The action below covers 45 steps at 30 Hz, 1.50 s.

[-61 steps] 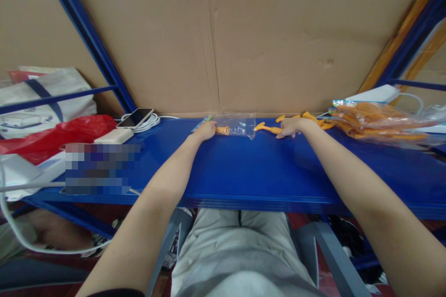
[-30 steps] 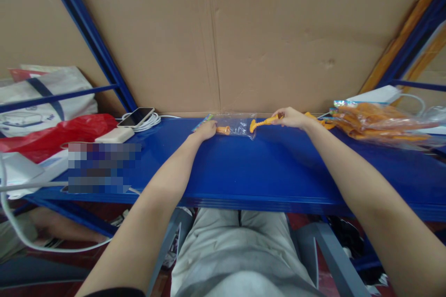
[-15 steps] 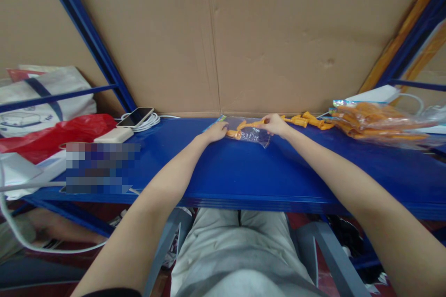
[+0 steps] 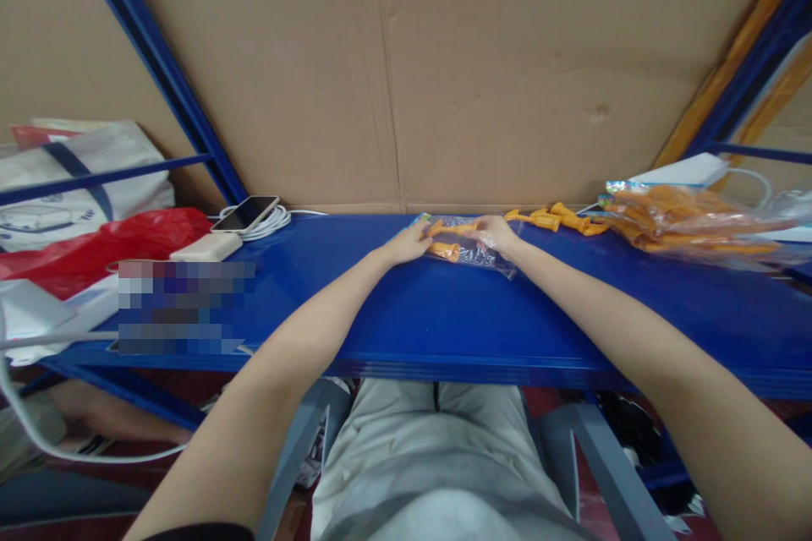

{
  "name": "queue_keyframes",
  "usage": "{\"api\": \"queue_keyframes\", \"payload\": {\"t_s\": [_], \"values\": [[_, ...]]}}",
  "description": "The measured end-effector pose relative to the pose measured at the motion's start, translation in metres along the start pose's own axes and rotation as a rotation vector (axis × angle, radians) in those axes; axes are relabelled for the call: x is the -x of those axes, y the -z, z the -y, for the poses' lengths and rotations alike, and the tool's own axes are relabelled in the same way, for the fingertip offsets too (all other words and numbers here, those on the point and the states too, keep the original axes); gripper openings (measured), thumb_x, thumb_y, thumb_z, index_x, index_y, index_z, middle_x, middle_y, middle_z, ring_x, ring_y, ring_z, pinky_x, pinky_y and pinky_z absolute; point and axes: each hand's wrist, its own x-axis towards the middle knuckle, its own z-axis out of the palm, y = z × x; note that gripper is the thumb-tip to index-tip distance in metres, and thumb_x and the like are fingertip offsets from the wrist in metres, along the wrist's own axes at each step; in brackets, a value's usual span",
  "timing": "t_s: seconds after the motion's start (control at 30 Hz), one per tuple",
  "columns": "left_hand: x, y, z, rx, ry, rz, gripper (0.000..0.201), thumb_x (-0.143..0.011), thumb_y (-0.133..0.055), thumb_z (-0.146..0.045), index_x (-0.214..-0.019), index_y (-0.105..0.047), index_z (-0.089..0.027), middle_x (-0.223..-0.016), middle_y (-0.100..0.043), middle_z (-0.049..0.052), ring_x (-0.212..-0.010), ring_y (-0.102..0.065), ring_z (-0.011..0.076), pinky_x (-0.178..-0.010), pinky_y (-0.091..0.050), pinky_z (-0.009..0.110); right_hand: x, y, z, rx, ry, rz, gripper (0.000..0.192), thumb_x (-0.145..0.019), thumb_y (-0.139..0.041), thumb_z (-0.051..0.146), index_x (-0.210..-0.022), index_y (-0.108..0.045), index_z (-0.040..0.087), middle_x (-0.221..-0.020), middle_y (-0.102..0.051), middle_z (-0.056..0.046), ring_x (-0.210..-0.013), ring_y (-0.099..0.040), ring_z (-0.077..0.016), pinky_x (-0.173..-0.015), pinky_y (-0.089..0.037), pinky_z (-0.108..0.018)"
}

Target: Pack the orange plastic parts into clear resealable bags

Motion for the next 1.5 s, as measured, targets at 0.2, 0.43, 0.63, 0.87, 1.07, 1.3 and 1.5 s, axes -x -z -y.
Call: {"api": "queue_keyframes", "payload": {"t_s": [0.2,0.43,0.63,0.87,1.07,1.3,1.5], "values": [[-0.005,-0.002,0.005,0.169,0.031,-0.012,0.061,-0.085,-0.060,-0.024,-0.143,-0.046,-0.011,-0.149,-0.051,0.018,-0.137,-0.050,0.0250,-0.115,-0.038,0.036,-0.004,0.000,-0.005,0.016,0.064,0.004,0.018,-0.084,-0.068,0.022,-0.092,-0.071,0.007,-0.058,-0.055,-0.001,-0.053,-0.048,-0.0109,-0.053,-0.042,-0.024],[-0.006,-0.002,0.010,0.153,-0.057,-0.015,0.046,-0.084,-0.061,-0.025,-0.129,-0.059,-0.017,-0.139,-0.063,0.010,-0.130,-0.057,0.0248,-0.114,-0.040,0.040,-0.009,-0.003,-0.010,0.065,0.033,-0.031,0.015,-0.088,-0.064,0.022,-0.090,-0.070,0.008,-0.064,-0.062,-0.006,-0.061,-0.057,-0.0160,-0.057,-0.046,-0.025],[0.000,0.003,0.003,-0.016,-0.080,-0.031,0.046,-0.089,-0.053,-0.025,-0.134,-0.060,-0.015,-0.144,-0.058,0.009,-0.135,-0.053,0.0233,-0.117,-0.037,0.033,-0.011,-0.008,-0.011,-0.103,0.023,0.013,0.027,-0.083,-0.068,0.011,-0.109,-0.065,0.008,-0.091,-0.070,-0.008,-0.072,-0.064,-0.0130,-0.062,-0.052,-0.021],[0.005,0.008,-0.004,-0.091,-0.083,0.017,0.039,-0.093,-0.045,-0.026,-0.126,-0.066,-0.022,-0.139,-0.063,0.004,-0.132,-0.055,0.0253,-0.115,-0.039,0.039,-0.015,-0.014,-0.015,-0.175,-0.016,-0.037,0.045,-0.078,-0.068,0.005,-0.122,-0.060,0.009,-0.122,-0.067,-0.015,-0.087,-0.069,-0.0143,-0.075,-0.058,-0.024],[0.005,0.011,-0.002,-0.168,-0.024,0.049,0.044,-0.095,-0.043,-0.031,-0.133,-0.061,-0.019,-0.149,-0.053,0.008,-0.140,-0.047,0.0262,-0.119,-0.033,0.042,-0.017,-0.008,-0.019,-0.177,0.076,0.093,0.031,-0.079,-0.067,0.009,-0.110,-0.071,0.011,-0.107,-0.075,-0.009,-0.097,-0.070,-0.0180,-0.092,-0.054,-0.031],[0.005,0.021,0.006,-0.300,0.071,0.070,0.042,-0.094,-0.040,-0.027,-0.127,-0.065,-0.021,-0.142,-0.060,0.005,-0.135,-0.052,0.0221,-0.116,-0.037,0.037,-0.026,0.009,-0.016,0.082,0.105,-0.112,0.024,-0.081,-0.057,0.007,-0.091,-0.078,0.012,-0.091,-0.077,-0.008,-0.078,-0.070,-0.0159,-0.081,-0.054,-0.027],[0.008,0.030,0.015,-0.407,0.197,-0.069,0.039,-0.090,-0.043,-0.020,-0.117,-0.072,-0.023,-0.130,-0.069,0.003,-0.126,-0.060,0.0209,-0.111,-0.044,0.033,-0.024,0.053,-0.030,0.770,0.063,-0.357,0.035,-0.089,-0.047,0.012,-0.114,-0.071,0.006,-0.123,-0.066,-0.021,-0.119,-0.059,-0.0300,-0.100,-0.044,-0.040]]}}
